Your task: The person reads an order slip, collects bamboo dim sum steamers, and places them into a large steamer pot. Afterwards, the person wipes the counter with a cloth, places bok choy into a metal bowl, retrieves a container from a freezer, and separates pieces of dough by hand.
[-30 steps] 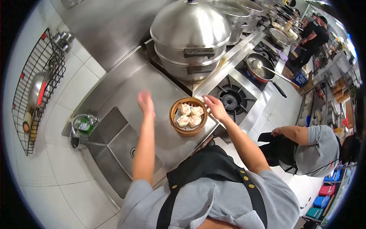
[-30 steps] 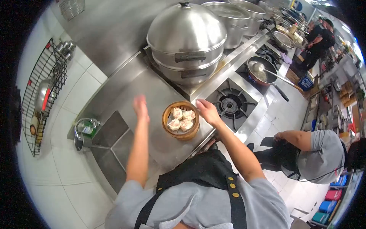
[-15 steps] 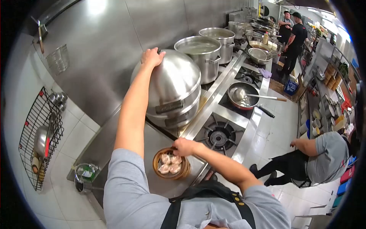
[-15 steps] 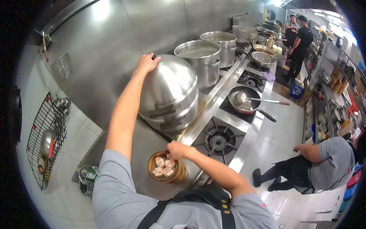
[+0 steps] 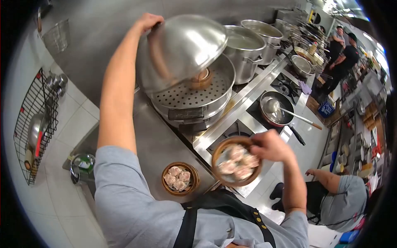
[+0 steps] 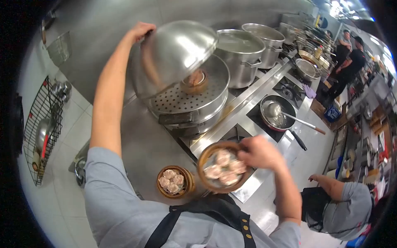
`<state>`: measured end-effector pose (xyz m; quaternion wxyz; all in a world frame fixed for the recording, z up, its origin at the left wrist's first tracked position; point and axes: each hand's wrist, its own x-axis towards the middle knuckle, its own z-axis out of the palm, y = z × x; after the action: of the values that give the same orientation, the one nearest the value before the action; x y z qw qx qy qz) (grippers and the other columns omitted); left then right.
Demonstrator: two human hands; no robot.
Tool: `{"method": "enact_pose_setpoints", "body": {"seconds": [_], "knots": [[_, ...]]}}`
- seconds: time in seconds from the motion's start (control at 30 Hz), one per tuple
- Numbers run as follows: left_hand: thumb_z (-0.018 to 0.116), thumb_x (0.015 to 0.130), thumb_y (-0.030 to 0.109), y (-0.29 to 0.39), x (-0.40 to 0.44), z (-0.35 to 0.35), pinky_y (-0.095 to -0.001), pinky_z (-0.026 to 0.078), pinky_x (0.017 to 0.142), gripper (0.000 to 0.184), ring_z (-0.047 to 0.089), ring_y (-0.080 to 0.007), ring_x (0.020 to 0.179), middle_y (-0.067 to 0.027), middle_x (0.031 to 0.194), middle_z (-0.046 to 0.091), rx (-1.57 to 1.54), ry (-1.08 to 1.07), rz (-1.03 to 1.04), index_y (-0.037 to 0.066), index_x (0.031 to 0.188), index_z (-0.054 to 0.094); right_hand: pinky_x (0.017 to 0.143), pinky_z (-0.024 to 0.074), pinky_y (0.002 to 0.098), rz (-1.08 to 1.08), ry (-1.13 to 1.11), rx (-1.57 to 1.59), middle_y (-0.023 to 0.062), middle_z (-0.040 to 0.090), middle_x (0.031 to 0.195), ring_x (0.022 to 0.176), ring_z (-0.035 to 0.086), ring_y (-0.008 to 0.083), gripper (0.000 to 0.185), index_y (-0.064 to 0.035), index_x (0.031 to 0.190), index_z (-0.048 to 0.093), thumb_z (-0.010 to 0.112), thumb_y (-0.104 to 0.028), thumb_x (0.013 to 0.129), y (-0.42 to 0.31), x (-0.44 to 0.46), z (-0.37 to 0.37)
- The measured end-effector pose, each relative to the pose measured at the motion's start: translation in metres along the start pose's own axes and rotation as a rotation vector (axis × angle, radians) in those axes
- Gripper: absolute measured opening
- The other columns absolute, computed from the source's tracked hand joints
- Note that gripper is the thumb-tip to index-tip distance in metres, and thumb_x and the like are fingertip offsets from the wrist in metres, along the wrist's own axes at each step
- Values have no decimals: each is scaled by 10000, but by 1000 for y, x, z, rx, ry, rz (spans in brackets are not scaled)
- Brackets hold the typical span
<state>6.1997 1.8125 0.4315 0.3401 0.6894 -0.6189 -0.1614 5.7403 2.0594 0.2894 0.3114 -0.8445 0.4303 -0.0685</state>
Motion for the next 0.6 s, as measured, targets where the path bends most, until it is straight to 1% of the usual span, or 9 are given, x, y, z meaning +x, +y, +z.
{"method": "enact_pose_setpoints", "body": {"seconds": [0.1, 0.17, 0.23, 0.3, 0.37, 0.43, 0.47, 0.5, 0.6], "knots": [[652, 728, 323, -39, 24, -39, -276, 333, 427, 235, 459, -94, 507, -4, 625, 559, -53, 20, -137, 92, 722, 695, 502, 452, 349, 34, 129, 23, 176, 538, 557, 491, 540, 249, 223, 44, 788, 627, 609, -138, 662, 8, 12, -58], [676, 726, 450, -58, 21, -58, -230, 279, 409, 320, 396, -65, 481, 47, 609, 511, -112, 61, -144, 135, 780, 654, 489, 430, 340, 55, 204, -65, 172, 487, 528, 483, 505, 181, 221, 60, 746, 614, 599, -141, 655, -6, 37, -93], [670, 738, 450, -58, 4, -67, -226, 282, 410, 332, 396, -64, 480, 46, 615, 513, -170, 92, -141, 122, 786, 652, 500, 446, 329, -47, 312, -159, 163, 510, 530, 491, 521, 158, 238, 68, 724, 614, 582, -162, 673, -5, 75, -113], [650, 778, 431, -68, -2, -78, -233, 334, 425, 344, 455, -81, 501, 22, 661, 560, -264, 67, -110, 90, 826, 658, 492, 452, 318, 21, 330, -75, 135, 538, 529, 488, 558, 148, 235, 71, 763, 618, 575, -152, 702, -22, 117, -121], [614, 825, 402, -76, -7, -85, -260, 379, 463, 349, 490, -111, 544, -24, 699, 578, -237, 84, -161, 59, 869, 657, 457, 465, 305, 18, 314, -7, 107, 566, 537, 466, 571, 140, 206, 71, 736, 608, 575, -132, 743, -26, 168, -109], [577, 871, 374, -66, -21, -86, -288, 424, 501, 357, 525, -141, 587, -70, 737, 596, -210, 95, -203, 27, 913, 656, 497, 505, 300, 44, 234, 88, 116, 591, 531, 493, 618, 166, 223, 68, 698, 620, 601, -153, 727, -16, 227, -79], [611, 842, 315, -57, -33, -81, -271, 340, 428, 277, 442, -116, 488, -41, 626, 549, -291, 165, -194, 47, 799, 663, 503, 509, 308, 20, 208, 5, 130, 601, 533, 493, 623, 181, 232, 65, 685, 629, 617, -165, 714, -31, 239, -62], [644, 812, 257, -52, -41, -79, -254, 255, 355, 230, 360, -91, 390, -12, 515, 503, -372, 232, -184, 67, 685, 670, 459, 515, 294, 10, 188, 22, 101, 592, 544, 478, 614, 179, 208, 87, 699, 625, 611, -116, 743, -30, 258, -42], [632, 824, 276, -56, -43, -85, -259, 297, 379, 229, 405, -104, 426, -23, 560, 530, -335, 196, -170, 65, 746, 676, 436, 516, 302, 128, 12, 122, 118, 593, 553, 465, 618, 194, 221, 122, 726, 615, 618, -97, 748, -26, 300, 11]]}}
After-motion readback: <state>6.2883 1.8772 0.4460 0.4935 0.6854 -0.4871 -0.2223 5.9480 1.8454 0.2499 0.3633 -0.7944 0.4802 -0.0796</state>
